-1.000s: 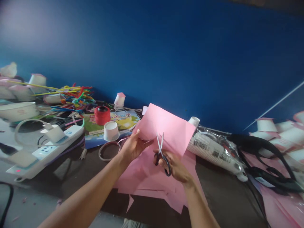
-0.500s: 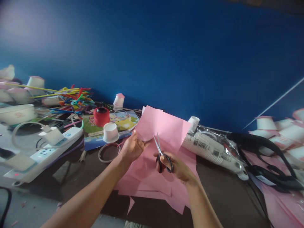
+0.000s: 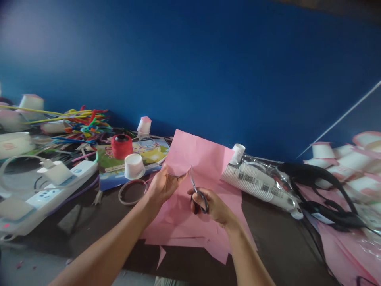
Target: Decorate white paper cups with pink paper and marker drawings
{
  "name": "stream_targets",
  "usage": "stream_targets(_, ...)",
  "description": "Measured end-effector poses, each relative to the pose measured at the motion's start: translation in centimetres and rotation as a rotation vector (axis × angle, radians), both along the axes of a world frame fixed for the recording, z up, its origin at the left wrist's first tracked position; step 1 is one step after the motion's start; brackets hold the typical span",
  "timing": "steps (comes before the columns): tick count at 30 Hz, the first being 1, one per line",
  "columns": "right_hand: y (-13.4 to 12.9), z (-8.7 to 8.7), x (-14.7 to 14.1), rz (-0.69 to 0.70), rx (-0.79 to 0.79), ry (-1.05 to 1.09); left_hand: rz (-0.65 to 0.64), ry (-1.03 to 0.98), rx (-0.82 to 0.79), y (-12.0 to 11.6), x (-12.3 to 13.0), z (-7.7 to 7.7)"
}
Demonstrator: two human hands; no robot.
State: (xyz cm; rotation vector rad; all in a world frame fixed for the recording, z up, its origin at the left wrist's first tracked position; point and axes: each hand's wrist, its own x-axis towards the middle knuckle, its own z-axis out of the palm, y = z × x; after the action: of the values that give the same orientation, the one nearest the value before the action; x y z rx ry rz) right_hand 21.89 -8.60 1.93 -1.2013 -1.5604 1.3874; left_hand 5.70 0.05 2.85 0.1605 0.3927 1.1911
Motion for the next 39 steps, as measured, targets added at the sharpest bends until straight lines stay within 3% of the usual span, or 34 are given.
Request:
stream_targets(9,0.7,-0.6,-1.1,-0.149,0.100,-0.072,-0.057,0.033,0.007,-0.6,0.2,-0.6)
stream_targets(12,0.8,-0.8,-1.4,-0.161,0.124,-0.085,-0.068,0.080,-0.021,-0.9,0.3,-0.8)
stream_targets(19,0.8,-0.5,-1.7,-0.185,0.193,-0.152,0.051,0.163,0.019,-1.9,1.3,-0.5)
stream_targets(29,0.9,-0.5,-1.8,-0.235,0.277,-0.188,-0.008,0.226,0.141,-2.4,1.3,-0.7)
stream_targets(39,1.1,-1.3,-2.0,-0.300,0.312,-0.132,-0.012,0.250,0.154,-2.7,1.6,-0.7)
